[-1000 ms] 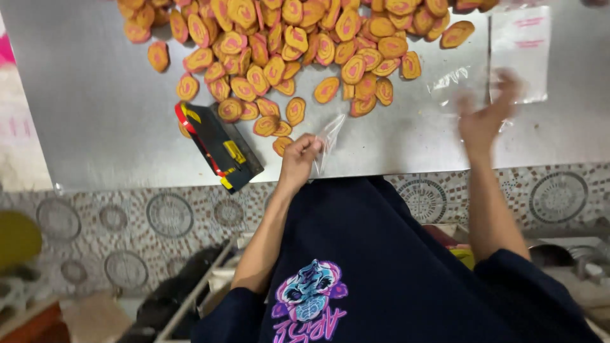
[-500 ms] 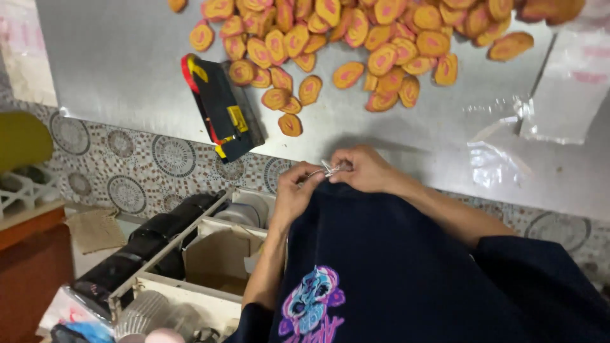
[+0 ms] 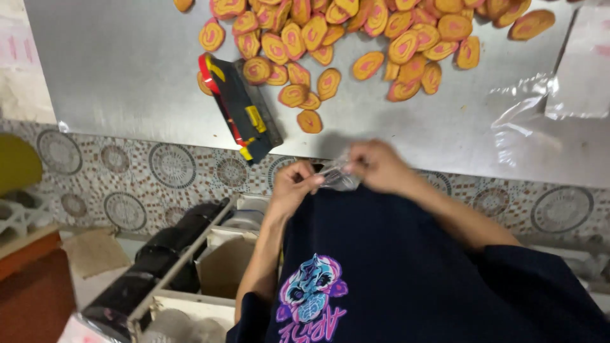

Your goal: The person places snacks into small plastic bags by hand and then seals each bag using a heat sealer.

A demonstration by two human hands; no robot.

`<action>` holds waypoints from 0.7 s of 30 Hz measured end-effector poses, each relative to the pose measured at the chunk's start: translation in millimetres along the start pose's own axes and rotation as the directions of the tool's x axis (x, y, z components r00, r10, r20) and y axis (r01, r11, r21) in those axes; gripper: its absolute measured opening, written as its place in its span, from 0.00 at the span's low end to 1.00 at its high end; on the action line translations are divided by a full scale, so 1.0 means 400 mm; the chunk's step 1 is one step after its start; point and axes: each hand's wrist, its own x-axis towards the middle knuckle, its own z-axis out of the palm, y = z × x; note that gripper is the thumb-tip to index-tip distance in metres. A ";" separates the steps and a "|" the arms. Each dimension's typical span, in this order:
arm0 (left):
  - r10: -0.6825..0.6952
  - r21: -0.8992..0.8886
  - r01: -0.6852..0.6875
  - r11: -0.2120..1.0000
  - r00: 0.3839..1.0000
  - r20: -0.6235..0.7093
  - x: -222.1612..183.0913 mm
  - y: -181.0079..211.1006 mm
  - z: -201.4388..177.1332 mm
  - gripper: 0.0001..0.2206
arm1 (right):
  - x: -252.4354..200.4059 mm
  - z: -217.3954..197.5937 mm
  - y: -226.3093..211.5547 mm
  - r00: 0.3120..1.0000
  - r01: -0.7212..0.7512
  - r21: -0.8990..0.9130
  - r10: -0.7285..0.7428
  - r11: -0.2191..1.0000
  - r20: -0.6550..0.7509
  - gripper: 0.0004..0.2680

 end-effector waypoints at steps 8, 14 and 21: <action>0.046 0.526 -0.088 0.846 0.995 0.092 -0.066 0.156 -0.133 0.13 | 0.332 0.149 0.079 0.944 -0.305 -0.637 0.139 0.708 -0.298 0.24; 0.049 0.547 -0.146 0.825 0.981 0.188 -0.141 0.267 -0.247 0.17 | 0.356 0.178 0.109 0.877 -0.393 -0.422 0.195 0.817 -0.440 0.09; 0.103 0.502 -0.167 0.849 0.983 0.153 -0.153 0.248 -0.356 0.14 | 0.211 -0.008 0.151 0.855 -0.298 -0.058 0.239 0.953 -0.460 0.17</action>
